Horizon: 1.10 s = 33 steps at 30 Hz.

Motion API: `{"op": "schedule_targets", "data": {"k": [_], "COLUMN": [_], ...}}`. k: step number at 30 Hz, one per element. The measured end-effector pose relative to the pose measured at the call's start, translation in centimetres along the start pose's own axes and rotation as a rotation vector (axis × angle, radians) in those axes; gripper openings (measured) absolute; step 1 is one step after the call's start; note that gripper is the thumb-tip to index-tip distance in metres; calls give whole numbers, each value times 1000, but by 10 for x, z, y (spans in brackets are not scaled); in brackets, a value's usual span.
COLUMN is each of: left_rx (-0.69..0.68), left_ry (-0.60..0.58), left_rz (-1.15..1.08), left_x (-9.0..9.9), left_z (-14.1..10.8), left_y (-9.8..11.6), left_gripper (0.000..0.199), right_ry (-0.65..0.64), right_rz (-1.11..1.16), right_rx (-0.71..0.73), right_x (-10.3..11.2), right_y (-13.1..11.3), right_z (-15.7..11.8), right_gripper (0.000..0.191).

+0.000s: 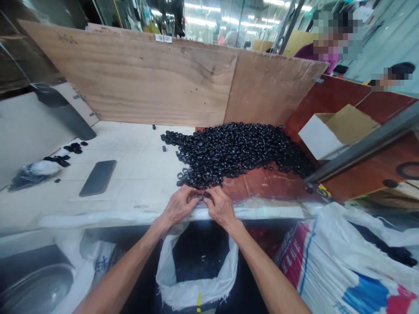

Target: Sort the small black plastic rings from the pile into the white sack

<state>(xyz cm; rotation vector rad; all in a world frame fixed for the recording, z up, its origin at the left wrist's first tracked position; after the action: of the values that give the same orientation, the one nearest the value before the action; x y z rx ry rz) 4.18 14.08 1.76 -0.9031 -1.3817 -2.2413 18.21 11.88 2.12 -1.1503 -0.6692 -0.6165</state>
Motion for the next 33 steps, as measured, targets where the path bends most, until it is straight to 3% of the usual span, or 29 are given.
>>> {"op": "schedule_targets", "data": {"k": [3, 8, 12, 17, 21, 27, 33], "left_rx": [-58, -67, -38, -44, -71, -54, -57], "left_ry": [-48, -38, -14, 16, 25, 103, 96], "left_rz": [23, 43, -54, -199, -287, -414, -485], "left_x": [-6, -10, -7, 1, 3, 9, 11], "left_z": [-1, -1, -5, -10, -12, -11, -11], "left_y": [8, 11, 7, 8, 10, 3, 2], "left_gripper": [27, 16, 19, 19, 18, 15, 21], "right_ry": [-1, 5, -9, -28, -5, 72, 97], "right_rz": [-20, 26, 331, 620, 633, 589, 592], "right_rx": [3, -12, -131, -308, -340, -191, -324], "right_x": [-3, 0, -1, -21, -24, -7, -17], "right_y": [0, 2, 11, 21, 18, -3, 6], "right_z": [0, -1, 1, -1, -2, -3, -10], "right_gripper": [19, 22, 21, 24, 24, 25, 25]}}
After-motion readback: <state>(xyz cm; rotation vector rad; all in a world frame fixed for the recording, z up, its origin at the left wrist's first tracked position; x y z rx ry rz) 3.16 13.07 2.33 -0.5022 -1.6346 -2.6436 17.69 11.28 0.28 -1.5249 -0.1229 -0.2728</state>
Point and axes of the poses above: each hand's wrist, its own z-axis towards the middle knuckle, its own x-axis out of the back of the hand, y = z × x, the point moved 10 cm from there along z, towards the middle knuckle, and after that the axes turned 3 degrees about -x, right-handed, at the moved point
